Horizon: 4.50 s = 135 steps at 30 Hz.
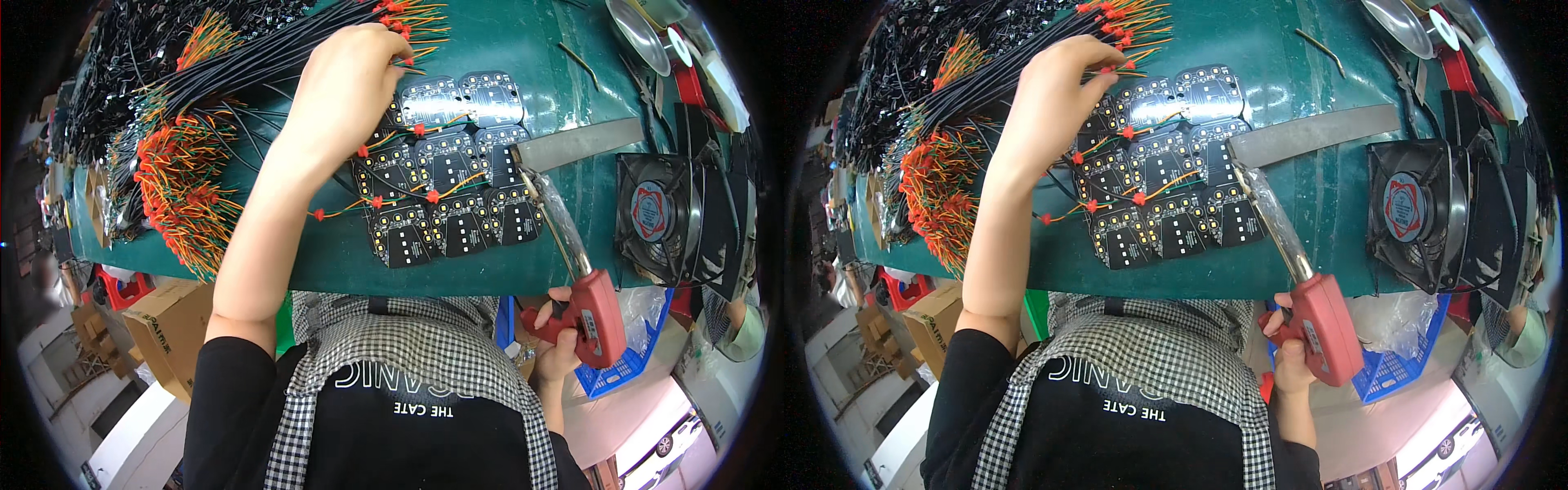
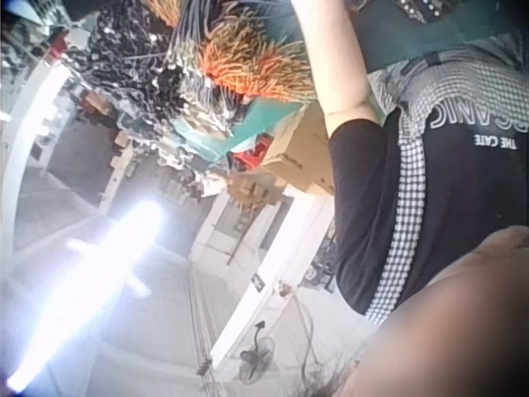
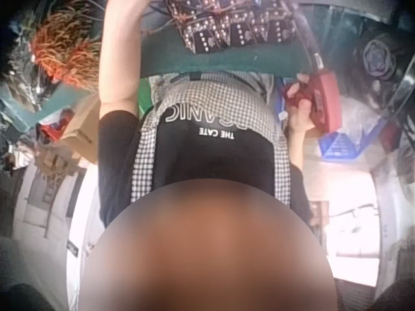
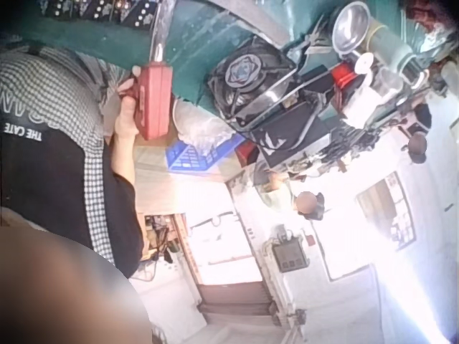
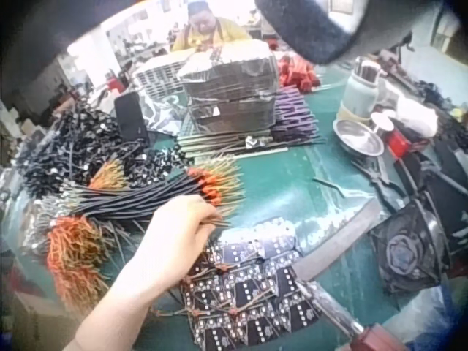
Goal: The person solders wires onto an LED board with a soldering iron.
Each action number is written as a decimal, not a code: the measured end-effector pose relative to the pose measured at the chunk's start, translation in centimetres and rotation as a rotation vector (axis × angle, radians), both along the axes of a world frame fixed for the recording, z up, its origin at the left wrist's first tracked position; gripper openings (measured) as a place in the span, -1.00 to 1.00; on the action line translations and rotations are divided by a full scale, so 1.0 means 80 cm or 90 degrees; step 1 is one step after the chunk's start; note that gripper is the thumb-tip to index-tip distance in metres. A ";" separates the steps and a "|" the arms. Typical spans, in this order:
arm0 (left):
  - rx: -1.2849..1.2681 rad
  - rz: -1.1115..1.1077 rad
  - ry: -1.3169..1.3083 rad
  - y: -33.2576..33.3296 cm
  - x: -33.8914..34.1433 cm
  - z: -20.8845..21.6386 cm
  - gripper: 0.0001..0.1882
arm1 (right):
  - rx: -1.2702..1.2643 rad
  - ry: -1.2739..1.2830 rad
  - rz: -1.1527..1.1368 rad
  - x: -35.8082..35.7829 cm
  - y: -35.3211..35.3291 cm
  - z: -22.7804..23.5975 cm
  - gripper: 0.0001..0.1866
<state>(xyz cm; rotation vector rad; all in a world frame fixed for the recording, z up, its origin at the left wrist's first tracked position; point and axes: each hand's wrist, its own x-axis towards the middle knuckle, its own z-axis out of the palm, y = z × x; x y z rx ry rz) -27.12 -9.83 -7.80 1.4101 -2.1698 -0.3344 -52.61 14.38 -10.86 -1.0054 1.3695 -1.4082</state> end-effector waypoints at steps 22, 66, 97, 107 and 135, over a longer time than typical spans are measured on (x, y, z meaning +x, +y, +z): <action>0.359 0.049 0.135 0.162 0.045 0.055 -0.93 | 0.097 -0.053 0.037 0.020 0.037 0.025 -0.14; 0.442 0.115 0.173 0.204 0.039 0.008 -0.92 | 0.054 0.271 0.283 0.003 0.057 -0.012 -0.21; 0.432 0.123 0.150 0.205 0.038 0.009 -0.90 | 0.062 0.266 0.238 0.008 0.070 -0.018 -0.21; 0.385 0.089 0.116 0.205 0.039 0.010 -0.91 | 0.085 0.199 0.205 0.004 0.075 -0.020 -0.15; 0.199 -0.056 0.101 0.223 0.049 0.002 -0.92 | 0.112 0.178 0.170 0.015 0.066 -0.003 -0.11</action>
